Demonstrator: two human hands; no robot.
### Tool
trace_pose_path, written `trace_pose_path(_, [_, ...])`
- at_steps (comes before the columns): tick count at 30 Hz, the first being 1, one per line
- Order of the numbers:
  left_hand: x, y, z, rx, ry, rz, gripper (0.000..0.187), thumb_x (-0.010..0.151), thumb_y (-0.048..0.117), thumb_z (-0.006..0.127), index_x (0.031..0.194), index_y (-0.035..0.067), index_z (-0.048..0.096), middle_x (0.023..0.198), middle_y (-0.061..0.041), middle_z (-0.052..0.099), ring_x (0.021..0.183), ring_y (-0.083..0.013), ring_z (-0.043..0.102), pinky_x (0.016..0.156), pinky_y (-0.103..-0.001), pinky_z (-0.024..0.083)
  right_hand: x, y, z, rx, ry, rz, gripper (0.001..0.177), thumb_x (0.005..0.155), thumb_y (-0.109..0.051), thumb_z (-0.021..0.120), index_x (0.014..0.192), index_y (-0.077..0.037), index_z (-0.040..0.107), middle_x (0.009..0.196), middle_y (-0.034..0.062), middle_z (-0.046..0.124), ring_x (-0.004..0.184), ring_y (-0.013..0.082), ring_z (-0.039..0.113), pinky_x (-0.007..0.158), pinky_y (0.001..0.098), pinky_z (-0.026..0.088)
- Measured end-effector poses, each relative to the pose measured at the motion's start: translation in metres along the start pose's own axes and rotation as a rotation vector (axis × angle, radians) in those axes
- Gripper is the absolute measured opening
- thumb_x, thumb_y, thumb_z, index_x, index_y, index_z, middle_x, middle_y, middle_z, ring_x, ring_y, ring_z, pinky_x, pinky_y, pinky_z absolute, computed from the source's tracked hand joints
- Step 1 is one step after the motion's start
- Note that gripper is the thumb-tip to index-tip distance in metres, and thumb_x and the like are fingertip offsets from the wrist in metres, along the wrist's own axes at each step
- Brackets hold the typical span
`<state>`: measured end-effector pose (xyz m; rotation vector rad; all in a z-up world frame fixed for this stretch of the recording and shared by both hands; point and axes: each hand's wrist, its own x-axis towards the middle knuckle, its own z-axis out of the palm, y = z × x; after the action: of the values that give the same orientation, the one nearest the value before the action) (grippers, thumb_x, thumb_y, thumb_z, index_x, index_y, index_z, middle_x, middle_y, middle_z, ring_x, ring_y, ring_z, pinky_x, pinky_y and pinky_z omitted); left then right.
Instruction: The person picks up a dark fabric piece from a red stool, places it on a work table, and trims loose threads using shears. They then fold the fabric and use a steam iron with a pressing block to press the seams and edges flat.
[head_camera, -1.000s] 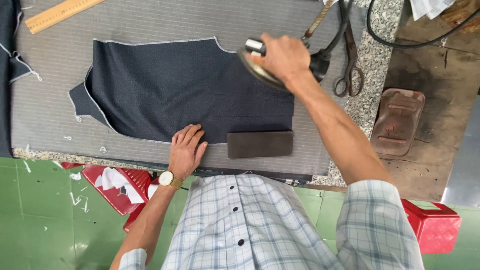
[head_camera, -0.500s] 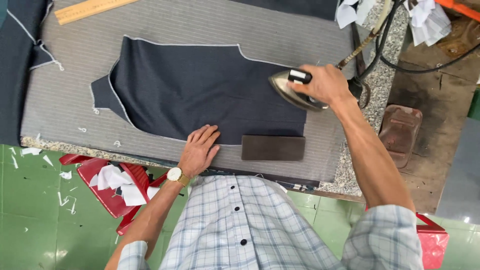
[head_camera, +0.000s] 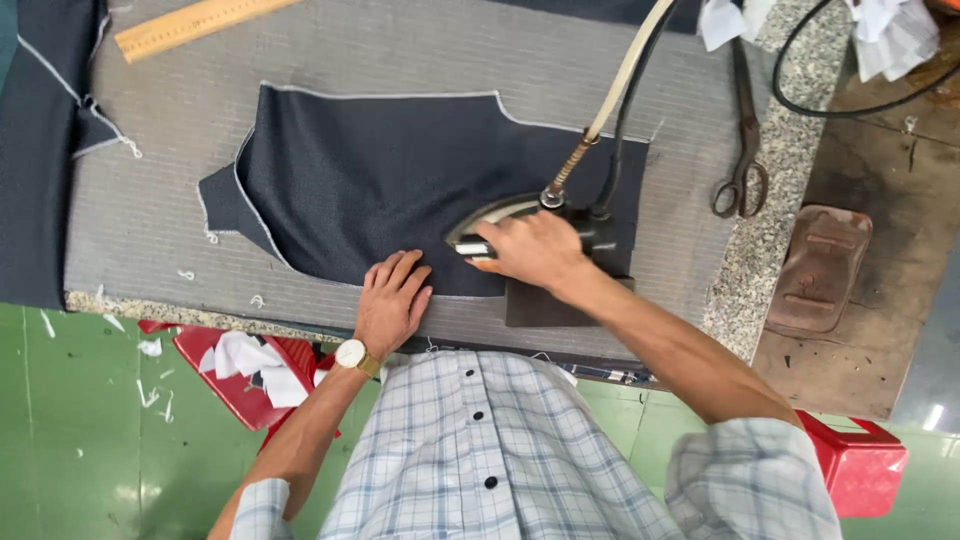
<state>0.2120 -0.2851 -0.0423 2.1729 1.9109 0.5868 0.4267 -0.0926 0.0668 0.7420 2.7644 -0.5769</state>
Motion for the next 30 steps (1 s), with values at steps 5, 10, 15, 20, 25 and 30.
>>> trace_pose_path(5, [0.002, -0.004, 0.002, -0.023, 0.003, -0.005, 0.027, 0.102, 0.029, 0.06, 0.123, 0.015, 0.067, 0.139, -0.009, 0.059, 0.132, -0.0293, 0.053, 0.105, -0.046, 0.039, 0.052, -0.001, -0.007, -0.021, 0.218, 0.138, 0.049, 0.092, -0.061, 0.062, 0.115, -0.019, 0.064, 0.082, 0.0093, 0.075, 0.071, 0.0318, 0.076, 0.063, 0.0499, 0.062])
trace_pose_path(10, [0.008, 0.003, -0.014, -0.05, -0.004, -0.027, 0.027, 0.103, 0.027, 0.057, 0.123, 0.012, 0.067, 0.14, -0.009, 0.059, 0.131, -0.0297, 0.053, 0.104, -0.046, 0.041, 0.1, 0.043, -0.044, -0.115, 0.211, 0.219, 0.053, 0.099, -0.064, 0.059, 0.112, -0.013, 0.065, 0.066, 0.0059, 0.064, 0.052, 0.026, 0.065, 0.043, 0.0407, 0.051])
trace_pose_path(15, [0.008, 0.004, -0.018, -0.056, 0.003, -0.003, 0.027, 0.104, 0.024, 0.056, 0.123, 0.01, 0.068, 0.141, -0.009, 0.06, 0.128, -0.0304, 0.055, 0.102, -0.046, 0.043, 0.113, 0.08, -0.067, -0.108, 0.135, 0.436, 0.061, 0.11, -0.064, 0.052, 0.121, -0.005, 0.066, 0.061, 0.011, 0.066, 0.041, 0.0253, 0.067, 0.027, 0.0325, 0.056])
trace_pose_path(20, [0.007, 0.005, -0.02, -0.056, -0.007, -0.003, 0.029, 0.104, 0.024, 0.054, 0.126, 0.009, 0.068, 0.142, -0.009, 0.06, 0.13, -0.0309, 0.054, 0.103, -0.046, 0.043, 0.088, 0.134, -0.044, -0.177, 0.336, 0.529, 0.064, 0.105, -0.07, 0.065, 0.115, -0.006, 0.07, 0.062, 0.0134, 0.07, 0.053, 0.0335, 0.072, 0.037, 0.0445, 0.057])
trace_pose_path(25, [0.007, 0.007, -0.024, -0.071, 0.012, 0.033, 0.029, 0.105, 0.023, 0.053, 0.126, 0.008, 0.067, 0.143, -0.011, 0.059, 0.132, -0.0313, 0.053, 0.105, -0.046, 0.043, 0.028, 0.142, -0.043, 0.015, 0.261, 0.684, 0.064, 0.105, -0.067, 0.064, 0.118, -0.005, 0.068, 0.068, 0.017, 0.071, 0.059, 0.0374, 0.072, 0.042, 0.0469, 0.058])
trace_pose_path(30, [0.013, 0.0, -0.026, -0.05, -0.023, 0.092, 0.028, 0.104, 0.025, 0.055, 0.124, 0.01, 0.068, 0.141, -0.009, 0.06, 0.128, -0.0307, 0.055, 0.1, -0.045, 0.043, -0.03, 0.161, -0.029, 0.149, 0.246, 0.797, 0.07, 0.099, -0.063, 0.067, 0.137, -0.004, 0.064, 0.093, 0.0255, 0.074, 0.087, 0.0475, 0.07, 0.061, 0.0558, 0.059])
